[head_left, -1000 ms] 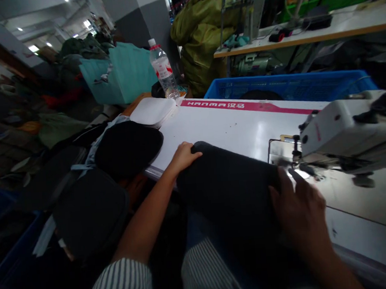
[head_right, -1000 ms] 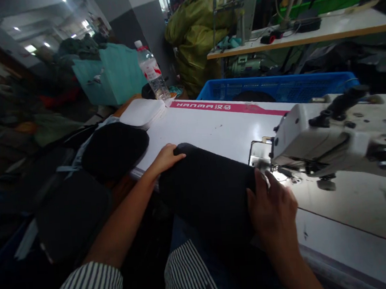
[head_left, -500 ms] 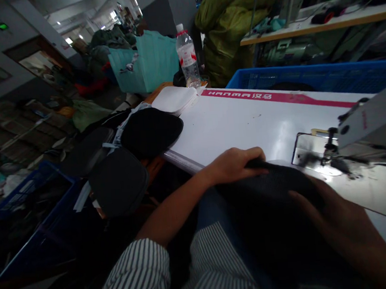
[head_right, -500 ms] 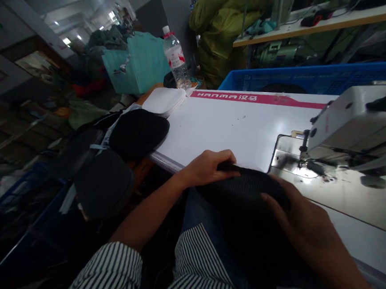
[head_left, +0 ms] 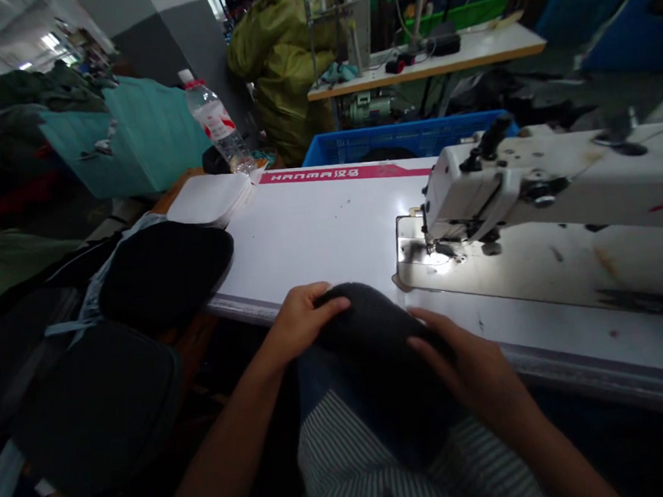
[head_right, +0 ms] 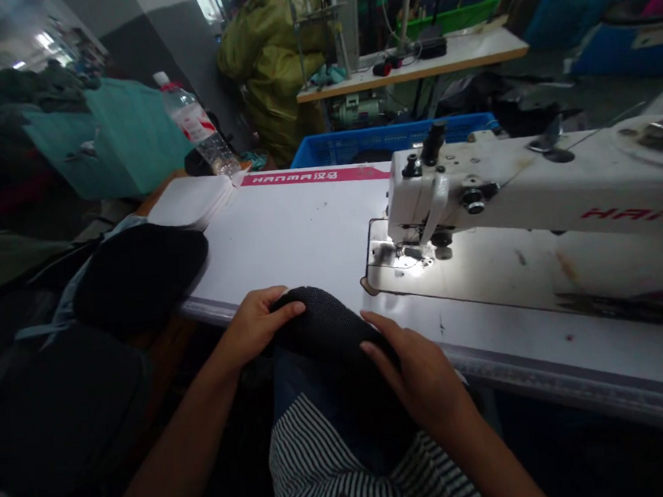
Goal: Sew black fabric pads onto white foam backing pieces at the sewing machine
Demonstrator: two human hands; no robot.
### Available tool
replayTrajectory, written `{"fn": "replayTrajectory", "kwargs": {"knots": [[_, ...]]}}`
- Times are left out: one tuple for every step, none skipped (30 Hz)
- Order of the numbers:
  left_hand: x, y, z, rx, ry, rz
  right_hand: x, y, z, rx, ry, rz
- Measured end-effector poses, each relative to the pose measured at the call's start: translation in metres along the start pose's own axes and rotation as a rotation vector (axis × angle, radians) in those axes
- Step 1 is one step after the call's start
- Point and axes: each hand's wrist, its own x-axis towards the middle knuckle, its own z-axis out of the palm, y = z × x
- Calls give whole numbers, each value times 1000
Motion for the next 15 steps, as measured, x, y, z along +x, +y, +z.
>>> {"fn": "replayTrajectory", "kwargs": {"knots": [[0,1,0,-9,-8,-2,-1,1,1,0,14,-4],[0,2,0,-21,-21,-2,-2,2,1,2,23,-6],[-1,3,0,-30,-31,5,-2,3,2,4,29,-7],[-1,5,0,-33,-34,16,-2,3,2,4,34,-9],[-1,6,0,-29,-26,29,-2,2,2,3,38,-12],[-1,7,1,-25,-3,42,-2,2,2,0,40,-13],[-1,8,1,-22,26,51,-1,2,2,-5,46,-14],[-2,9,2,-24,55,53,0,2,1,-10,52,-17],[-2,10,3,-33,78,48,0,2,1,-14,58,-21],[-2,10,4,-47,89,40,0,2,1,-16,63,-25],[-2,10,5,-61,92,34,1,3,0,-16,66,-31],[-2,10,5,-69,85,32,1,3,0,-16,66,-36],[-2,10,5,-72,75,32,1,4,0,-16,66,-41],[-2,10,5,-72,66,34,2,4,-1,-18,66,-46],[-2,10,5,-71,59,37,2,4,-1,-22,68,-51]]}}
